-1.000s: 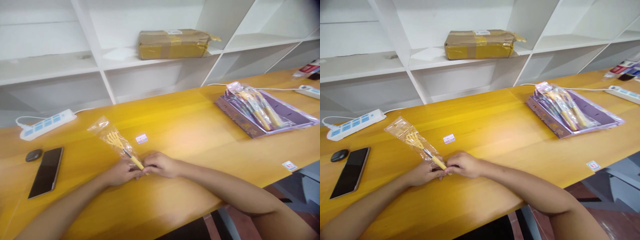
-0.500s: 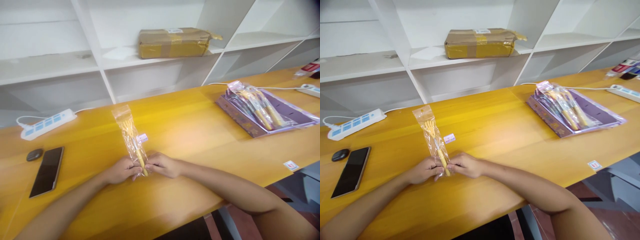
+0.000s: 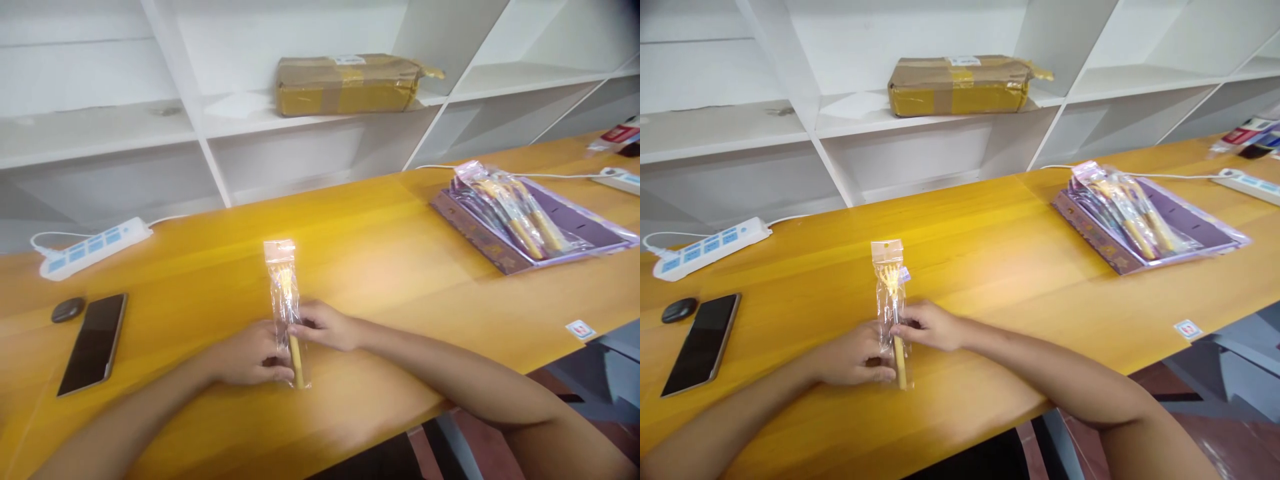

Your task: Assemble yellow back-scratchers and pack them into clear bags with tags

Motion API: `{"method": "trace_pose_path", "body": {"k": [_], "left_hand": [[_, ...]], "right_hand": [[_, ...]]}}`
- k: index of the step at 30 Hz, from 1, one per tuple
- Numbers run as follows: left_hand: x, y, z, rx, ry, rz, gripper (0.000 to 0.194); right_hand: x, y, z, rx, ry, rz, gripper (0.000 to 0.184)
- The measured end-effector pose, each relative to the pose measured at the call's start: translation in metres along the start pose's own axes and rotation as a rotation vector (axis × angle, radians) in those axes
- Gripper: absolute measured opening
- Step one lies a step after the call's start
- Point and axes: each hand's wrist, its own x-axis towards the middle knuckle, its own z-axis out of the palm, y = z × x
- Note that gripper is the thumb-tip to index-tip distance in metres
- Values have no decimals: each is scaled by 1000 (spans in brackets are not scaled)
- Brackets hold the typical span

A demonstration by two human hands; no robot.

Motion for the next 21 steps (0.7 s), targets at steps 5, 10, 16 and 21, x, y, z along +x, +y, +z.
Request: {"method": "trace_pose_path", "body": {"k": [5, 10, 16, 21], "left_hand": [[-9, -18, 3, -348, 383, -154, 29], [-5, -44, 1, -611, 1020, -220, 38], [-3, -39, 1, -655, 926, -259, 33], [-5, -30, 3, -566, 768, -276, 26]], "right_hand": [[-2, -3, 6, -133, -17, -87, 29], [-7, -9, 16, -430, -47, -183, 36], [-3, 3, -3, -579, 126, -127, 31], [4, 19, -29, -785, 271, -46, 41]]}}
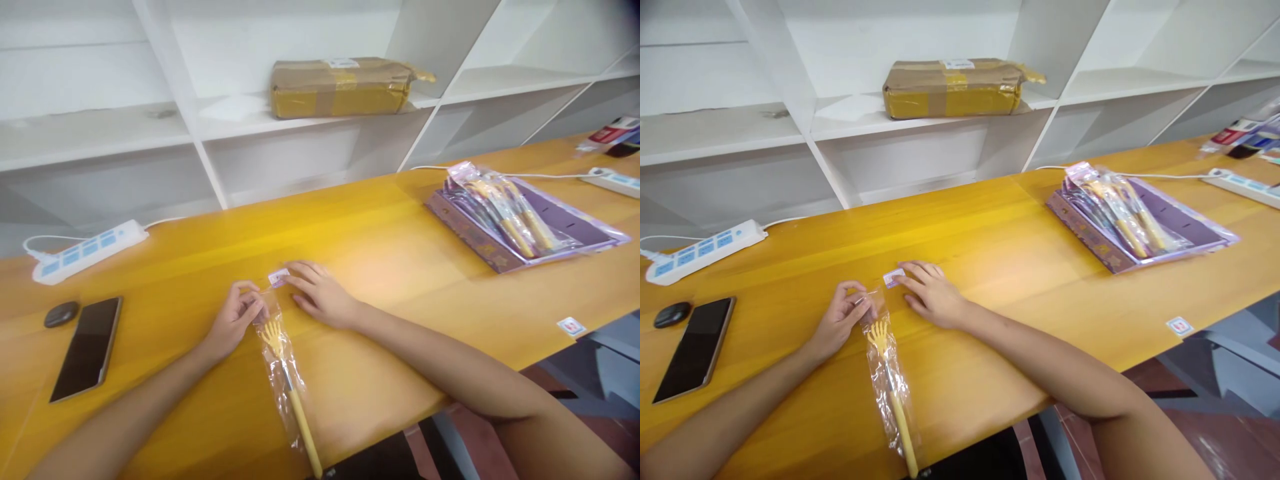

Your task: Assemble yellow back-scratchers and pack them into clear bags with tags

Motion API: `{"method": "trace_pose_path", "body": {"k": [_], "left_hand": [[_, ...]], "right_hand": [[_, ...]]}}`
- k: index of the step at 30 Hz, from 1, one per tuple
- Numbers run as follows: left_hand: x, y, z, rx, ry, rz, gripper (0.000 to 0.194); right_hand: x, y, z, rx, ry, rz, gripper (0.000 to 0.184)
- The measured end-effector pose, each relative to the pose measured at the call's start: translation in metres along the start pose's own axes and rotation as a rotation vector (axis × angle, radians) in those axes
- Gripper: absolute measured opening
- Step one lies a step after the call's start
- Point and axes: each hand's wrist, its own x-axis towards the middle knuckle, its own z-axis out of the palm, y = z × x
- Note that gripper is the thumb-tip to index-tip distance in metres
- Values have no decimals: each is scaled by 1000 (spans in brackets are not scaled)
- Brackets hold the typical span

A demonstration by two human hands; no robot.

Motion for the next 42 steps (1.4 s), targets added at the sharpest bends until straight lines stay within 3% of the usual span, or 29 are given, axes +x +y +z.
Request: {"method": "trace_pose_path", "body": {"k": [5, 10, 15, 21, 24, 27, 30, 35, 42], "left_hand": [[1, -5, 1, -13, 44, 69, 30], [3, -10, 0, 7, 8, 144, 22], [1, -1, 0, 415, -56, 113, 15], [-1, 8, 1, 695, -78, 198, 23], [1, 7, 0, 738, -150, 214, 28], [2, 7, 0, 731, -191, 252, 29], [3, 7, 1, 707, -161, 252, 25], [3, 8, 1, 664, -103, 201, 23], [4, 5, -2, 552, -77, 185, 25]], "right_hand": [[-1, 8, 2, -28, -84, -20, 42], [-1, 11, 6, 46, 16, 13, 17], [0, 15, 3, 135, 83, 14, 13], [-5, 18, 11, 391, 136, 170, 23], [-6, 17, 16, 542, 162, 289, 27], [-6, 13, 14, 556, 221, 335, 28], [-8, 9, 7, 469, 223, 255, 29], [-11, 1, -2, 317, 110, 88, 36], [-10, -1, 0, 178, 54, -249, 26]]}}
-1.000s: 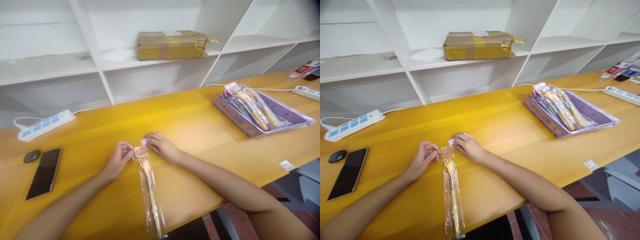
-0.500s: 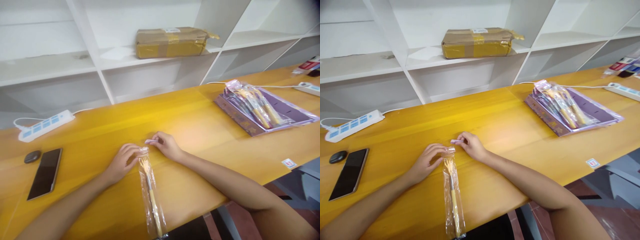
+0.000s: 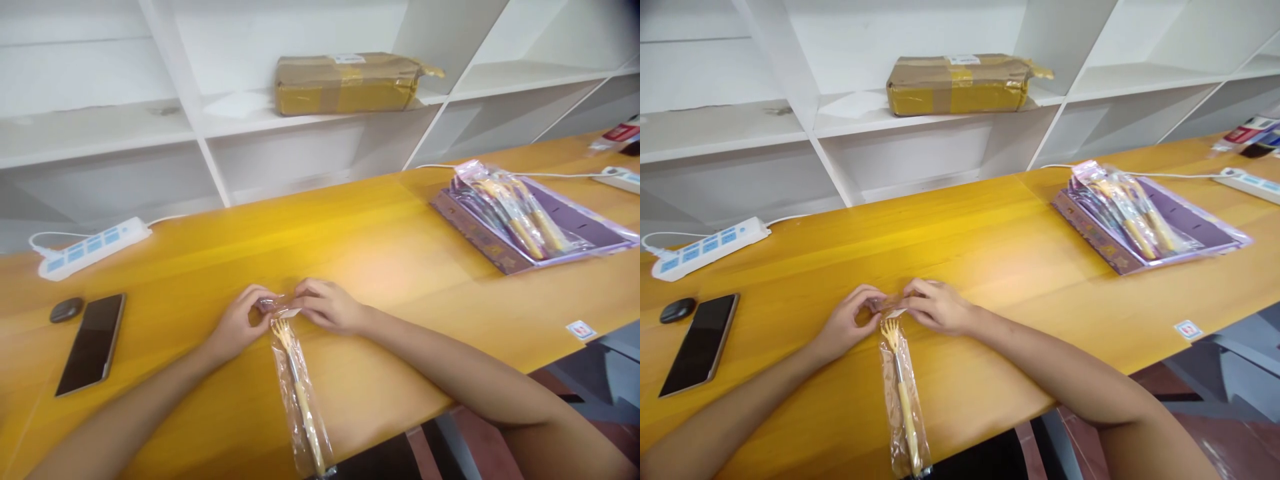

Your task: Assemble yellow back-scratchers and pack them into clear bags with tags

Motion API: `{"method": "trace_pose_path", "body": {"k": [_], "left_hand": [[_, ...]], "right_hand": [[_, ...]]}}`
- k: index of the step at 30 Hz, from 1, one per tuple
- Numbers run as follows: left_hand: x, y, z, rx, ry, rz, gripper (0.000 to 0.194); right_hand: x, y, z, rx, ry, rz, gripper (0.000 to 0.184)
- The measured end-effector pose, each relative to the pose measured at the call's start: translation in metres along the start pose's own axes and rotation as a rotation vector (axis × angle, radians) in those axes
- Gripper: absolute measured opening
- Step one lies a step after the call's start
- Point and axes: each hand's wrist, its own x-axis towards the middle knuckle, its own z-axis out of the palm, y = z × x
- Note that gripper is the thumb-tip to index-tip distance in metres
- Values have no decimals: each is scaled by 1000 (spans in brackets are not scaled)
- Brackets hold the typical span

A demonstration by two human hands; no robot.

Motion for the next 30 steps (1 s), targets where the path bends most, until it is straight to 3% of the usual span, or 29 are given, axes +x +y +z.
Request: {"method": "trace_pose_path", "body": {"k": [5, 10, 14, 17, 20, 24, 30], "left_hand": [[1, -1, -1, -56, 27, -76, 17], [-4, -3, 4, -289, 79, -165, 25], [-7, -7, 9, -457, 159, -85, 22], [-7, -10, 7, -360, 92, -22, 12], [-6, -11, 3, -251, 7, -47, 24], [-4, -9, 0, -391, -12, -141, 24], [0, -9, -5, -592, -100, -146, 33]], "right_hand": [[0, -3, 2, -100, -2, -127, 28], [3, -5, 3, -124, 9, -164, 28], [3, -4, 5, -118, 75, -150, 26], [2, -3, 7, -122, 100, -158, 21], [1, -2, 9, -75, 105, -84, 17], [1, 0, 11, -7, 131, 106, 17], [1, 1, 12, 166, 185, 314, 16]]}}
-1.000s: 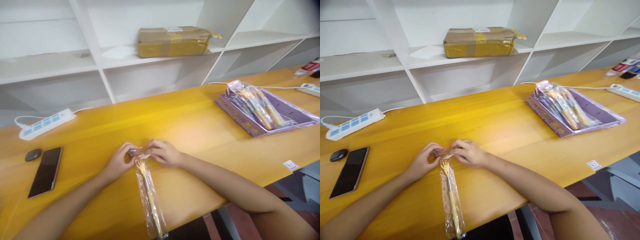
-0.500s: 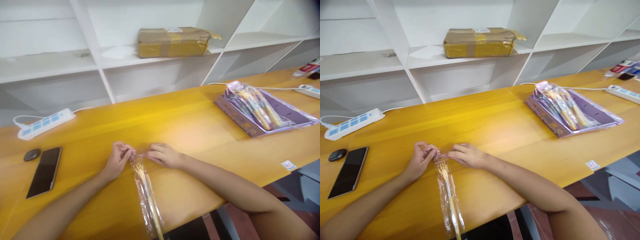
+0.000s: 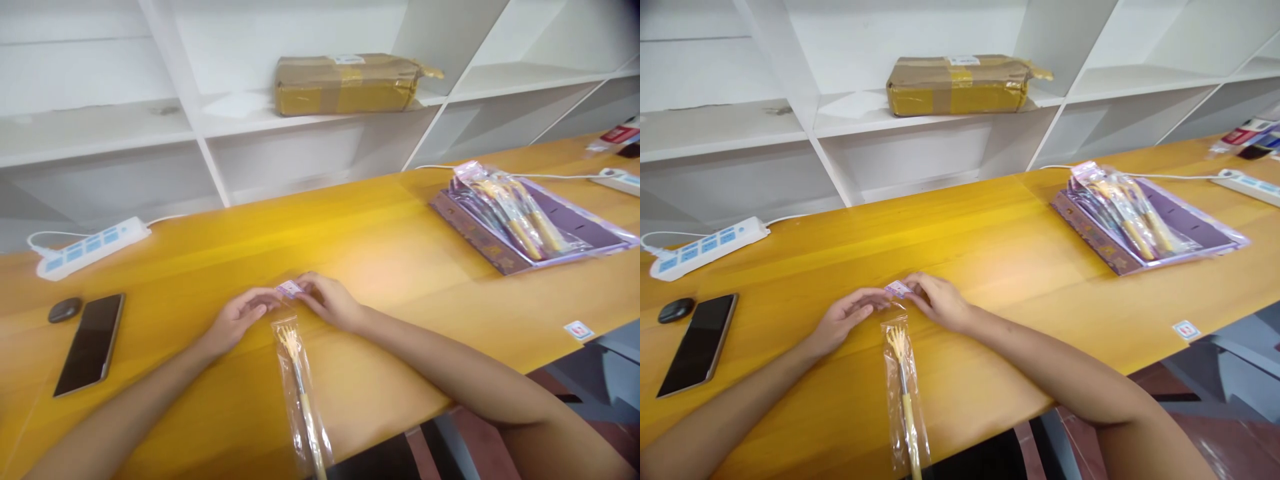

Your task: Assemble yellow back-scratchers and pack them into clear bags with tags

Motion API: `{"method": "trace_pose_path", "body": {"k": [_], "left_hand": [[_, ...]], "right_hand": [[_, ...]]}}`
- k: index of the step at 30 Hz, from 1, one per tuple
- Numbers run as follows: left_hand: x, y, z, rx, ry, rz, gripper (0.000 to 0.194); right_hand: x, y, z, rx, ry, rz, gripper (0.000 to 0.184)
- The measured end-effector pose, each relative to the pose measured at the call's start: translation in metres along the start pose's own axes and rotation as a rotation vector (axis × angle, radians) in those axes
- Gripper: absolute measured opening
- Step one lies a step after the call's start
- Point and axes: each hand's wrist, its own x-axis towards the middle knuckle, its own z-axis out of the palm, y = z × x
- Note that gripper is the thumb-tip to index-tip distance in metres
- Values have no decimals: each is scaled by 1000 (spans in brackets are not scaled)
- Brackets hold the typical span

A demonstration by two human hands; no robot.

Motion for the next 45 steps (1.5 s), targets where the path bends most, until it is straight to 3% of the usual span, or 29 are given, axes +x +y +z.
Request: {"method": "trace_pose_path", "body": {"k": [7, 13, 18, 26, 31, 37, 45], "left_hand": [[7, -1, -1, -467, -147, -43, 45], [8, -2, -5, -513, -211, -56, 49], [7, -3, -8, -540, -219, -70, 49], [8, 0, -7, -527, -231, -64, 51], [8, 0, -6, -535, -242, -56, 53], [8, 1, -5, -527, -251, -50, 55], [7, -2, -6, -538, -272, -64, 56]], "right_hand": [[4, -3, -7, 174, 131, 85, 8], [7, -1, -8, 299, 171, 147, 17], [5, 1, -3, 497, 68, 256, 27], [4, -2, -3, 512, 15, 167, 28], [3, -1, -2, 356, 12, 191, 24], [6, -3, -6, 165, 49, 1, 11], [2, -1, -6, 116, 40, -54, 20]]}}
